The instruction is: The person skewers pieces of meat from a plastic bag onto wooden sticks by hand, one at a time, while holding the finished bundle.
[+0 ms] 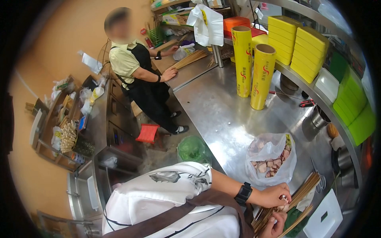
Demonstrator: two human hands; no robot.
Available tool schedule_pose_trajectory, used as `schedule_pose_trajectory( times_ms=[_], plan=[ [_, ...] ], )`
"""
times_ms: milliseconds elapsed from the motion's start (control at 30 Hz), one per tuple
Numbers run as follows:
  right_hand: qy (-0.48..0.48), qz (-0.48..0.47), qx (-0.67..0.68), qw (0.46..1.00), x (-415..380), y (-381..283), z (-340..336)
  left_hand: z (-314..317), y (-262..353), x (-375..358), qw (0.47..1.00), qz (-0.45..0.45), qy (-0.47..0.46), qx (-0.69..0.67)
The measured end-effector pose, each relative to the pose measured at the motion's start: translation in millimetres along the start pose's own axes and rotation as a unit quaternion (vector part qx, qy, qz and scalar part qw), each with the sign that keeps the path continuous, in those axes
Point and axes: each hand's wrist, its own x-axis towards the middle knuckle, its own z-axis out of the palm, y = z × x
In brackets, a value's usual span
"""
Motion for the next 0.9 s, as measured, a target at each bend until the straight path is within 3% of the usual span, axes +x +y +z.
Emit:
schedule_pose_trajectory(
  times_ms=[133, 233, 267, 300, 367, 400, 433, 467, 533, 900],
  plan=[
    [-0.026, 0.060, -0.008, 0.998, -5.9, 8.4, -8.5, 1.9, -15.4, 0.7, 0.999, 0.021, 0.006, 0.043],
    [-0.011, 0.110, 0.038, 0.993, -8.5, 1.8, 9.1, -1.8, -39.0, 11.4, 0.989, 0.129, -0.026, 0.071],
    [-0.020, 0.136, 0.071, 0.988, -7.9, 2.5, 11.4, -25.8, 19.0, 4.5, 0.994, -0.037, -0.096, 0.040],
    [-0.028, 0.182, 0.035, 0.982, 0.4, -21.1, 16.8, -9.5, -17.9, 7.2, 0.980, 0.161, 0.056, 0.105],
    [-0.027, 0.172, 0.100, 0.980, 0.3, -19.4, 20.5, -11.2, -21.3, 15.1, 0.976, 0.185, 0.071, 0.087],
    [-0.060, 0.192, 0.091, 0.975, 5.5, -29.4, 18.2, -10.6, -6.5, 14.6, 0.998, 0.059, 0.024, -0.026],
    [-0.065, 0.172, 0.097, 0.978, 2.9, -22.9, 17.3, -18.0, 17.7, 16.8, 0.992, -0.032, -0.082, -0.092],
    [-0.072, 0.144, 0.096, 0.982, 1.9, -16.8, 16.6, -14.2, 24.5, 19.9, 0.971, -0.062, -0.120, -0.199],
    [-0.065, 0.124, 0.094, 0.986, 4.2, -15.9, 21.5, -13.7, 42.0, 20.1, 0.952, -0.119, -0.182, -0.214],
    [-0.068, 0.124, 0.082, 0.987, 8.1, -14.1, 25.0, 8.3, 51.1, 33.8, 0.964, -0.134, -0.162, -0.162]
  ],
)
